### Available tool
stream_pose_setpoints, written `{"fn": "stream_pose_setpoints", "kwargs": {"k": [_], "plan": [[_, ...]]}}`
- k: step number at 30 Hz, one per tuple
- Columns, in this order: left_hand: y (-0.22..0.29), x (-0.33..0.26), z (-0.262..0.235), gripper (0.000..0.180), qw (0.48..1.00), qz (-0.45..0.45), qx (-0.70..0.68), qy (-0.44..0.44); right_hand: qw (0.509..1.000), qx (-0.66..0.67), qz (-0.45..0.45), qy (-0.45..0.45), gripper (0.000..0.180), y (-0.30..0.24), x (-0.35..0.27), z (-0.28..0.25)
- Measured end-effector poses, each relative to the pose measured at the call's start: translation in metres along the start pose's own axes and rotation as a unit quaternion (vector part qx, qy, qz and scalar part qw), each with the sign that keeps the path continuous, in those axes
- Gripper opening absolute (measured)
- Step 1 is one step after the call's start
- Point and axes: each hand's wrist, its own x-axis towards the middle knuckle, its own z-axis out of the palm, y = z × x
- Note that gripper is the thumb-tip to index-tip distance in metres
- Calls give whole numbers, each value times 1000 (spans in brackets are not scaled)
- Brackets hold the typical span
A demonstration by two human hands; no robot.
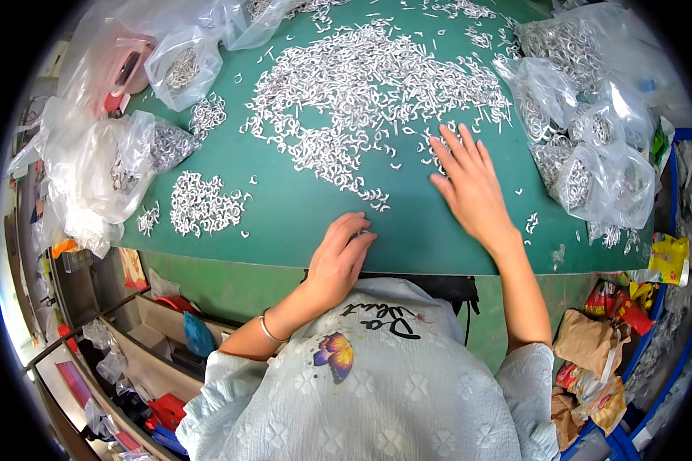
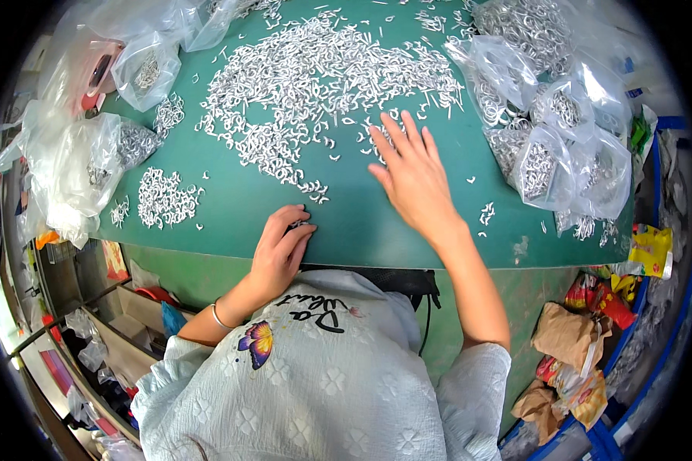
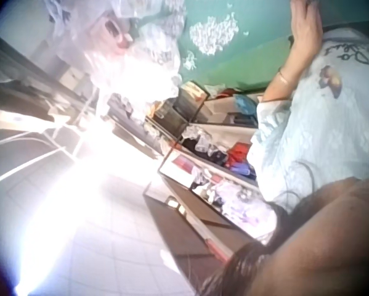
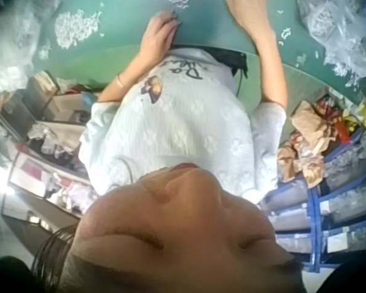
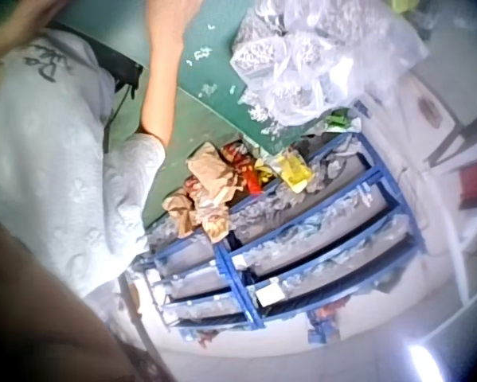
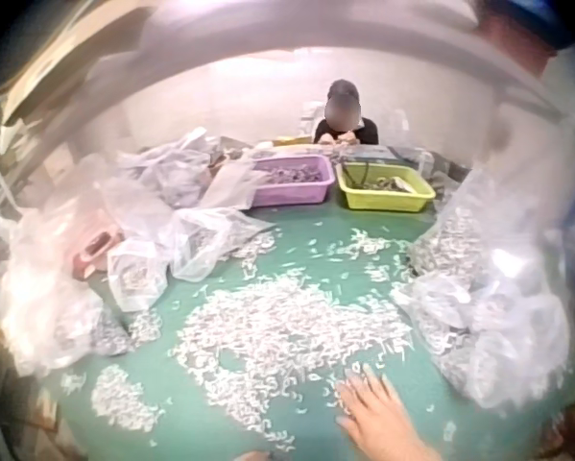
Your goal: The person sorts small metal crescent-shaped pieces on a table by hand, gathering them into groups and placing them into plastic bags.
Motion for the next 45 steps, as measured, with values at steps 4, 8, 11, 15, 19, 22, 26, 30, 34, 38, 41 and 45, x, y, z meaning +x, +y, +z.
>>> {"fn": "stream_pose_setpoints", "kwargs": {"k": [4,8,11,15,19,22,26,30,34,38,41,45], "plan": [[-4,-4,-1,27,1000,-9,1,9,996,20,21,-84,65,-21,-27,-8],[-2,-4,-1,27,1000,-17,0,7,988,-7,58,-145,71,-32,-63,-15],[1,1,1,28,1000,5,18,24,988,-1,72,-135,74,-45,-77,-9],[17,24,12,35,999,40,27,5,987,27,77,-136,74,-57,-81,-10],[31,48,24,46,997,55,44,-26,984,50,86,-145,70,-52,-92,-17],[28,51,32,45,994,56,73,-58,990,25,97,-97,67,-45,-91,-25],[26,44,25,44,996,51,23,-72,985,-27,123,-117,63,-38,-97,-22],[27,44,29,43,997,43,25,-66,990,-29,122,-70,58,-42,-90,-28],[29,45,27,41,997,35,57,-46,988,-42,132,-71,48,-44,-100,-20],[28,32,17,36,998,24,38,-44,983,-57,166,-61,51,-46,-120,-17],[28,25,21,34,998,22,21,-51,987,-2,134,-84,53,-64,-126,-10],[24,41,26,33,999,28,26,-29,988,16,156,-7,51,-49,-111,-13]]}}
